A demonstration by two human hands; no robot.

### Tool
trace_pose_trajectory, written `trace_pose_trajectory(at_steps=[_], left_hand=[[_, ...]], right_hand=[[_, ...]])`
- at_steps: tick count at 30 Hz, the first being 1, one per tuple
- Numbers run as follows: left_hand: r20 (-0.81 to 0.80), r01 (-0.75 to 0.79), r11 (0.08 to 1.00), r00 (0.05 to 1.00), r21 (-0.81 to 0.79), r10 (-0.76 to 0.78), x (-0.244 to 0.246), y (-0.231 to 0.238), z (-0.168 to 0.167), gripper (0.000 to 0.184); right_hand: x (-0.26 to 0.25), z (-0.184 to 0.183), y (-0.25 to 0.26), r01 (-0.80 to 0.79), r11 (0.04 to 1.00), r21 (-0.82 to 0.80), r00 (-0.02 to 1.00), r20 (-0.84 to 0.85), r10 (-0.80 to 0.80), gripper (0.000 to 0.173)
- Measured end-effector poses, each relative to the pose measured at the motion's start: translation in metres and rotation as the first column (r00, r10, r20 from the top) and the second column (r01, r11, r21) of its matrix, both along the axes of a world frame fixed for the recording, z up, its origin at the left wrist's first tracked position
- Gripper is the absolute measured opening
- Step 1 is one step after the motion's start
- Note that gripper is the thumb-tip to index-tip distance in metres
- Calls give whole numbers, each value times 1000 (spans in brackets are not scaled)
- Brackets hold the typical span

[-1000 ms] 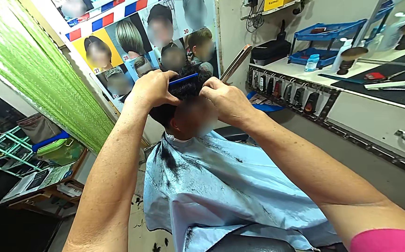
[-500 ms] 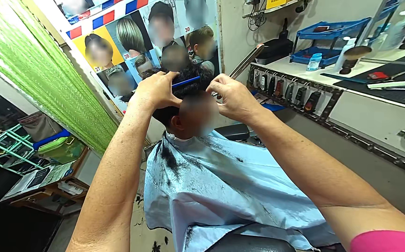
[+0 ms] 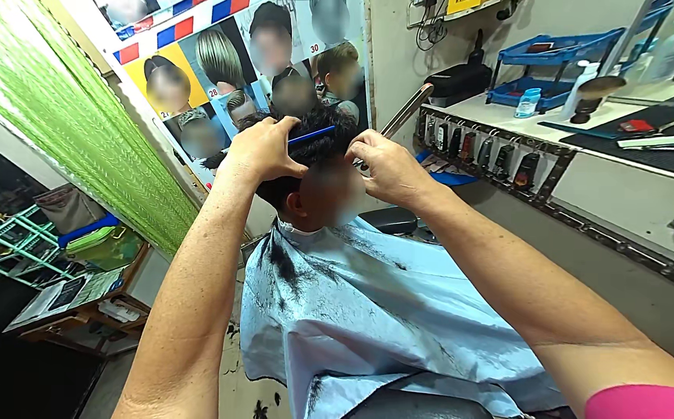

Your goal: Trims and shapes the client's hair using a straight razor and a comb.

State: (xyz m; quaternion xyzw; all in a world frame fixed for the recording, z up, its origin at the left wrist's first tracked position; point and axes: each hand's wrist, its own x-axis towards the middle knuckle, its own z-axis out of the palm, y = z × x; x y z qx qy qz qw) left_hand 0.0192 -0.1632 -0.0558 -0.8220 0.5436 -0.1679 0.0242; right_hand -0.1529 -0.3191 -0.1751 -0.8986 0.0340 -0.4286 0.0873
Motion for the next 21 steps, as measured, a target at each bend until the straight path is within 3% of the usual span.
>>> trace_pose_trajectory(at_steps=[13, 21], left_hand=[[-5, 30, 999, 1000, -17, -30, 5, -1, 1, 101], [-9, 43, 999, 999, -22, -44, 6, -1, 1, 99]], right_hand=[[1, 11, 13, 12, 999, -46, 1000, 23, -11, 16], [0, 12, 18, 49, 996, -80, 998, -47, -53, 19]])
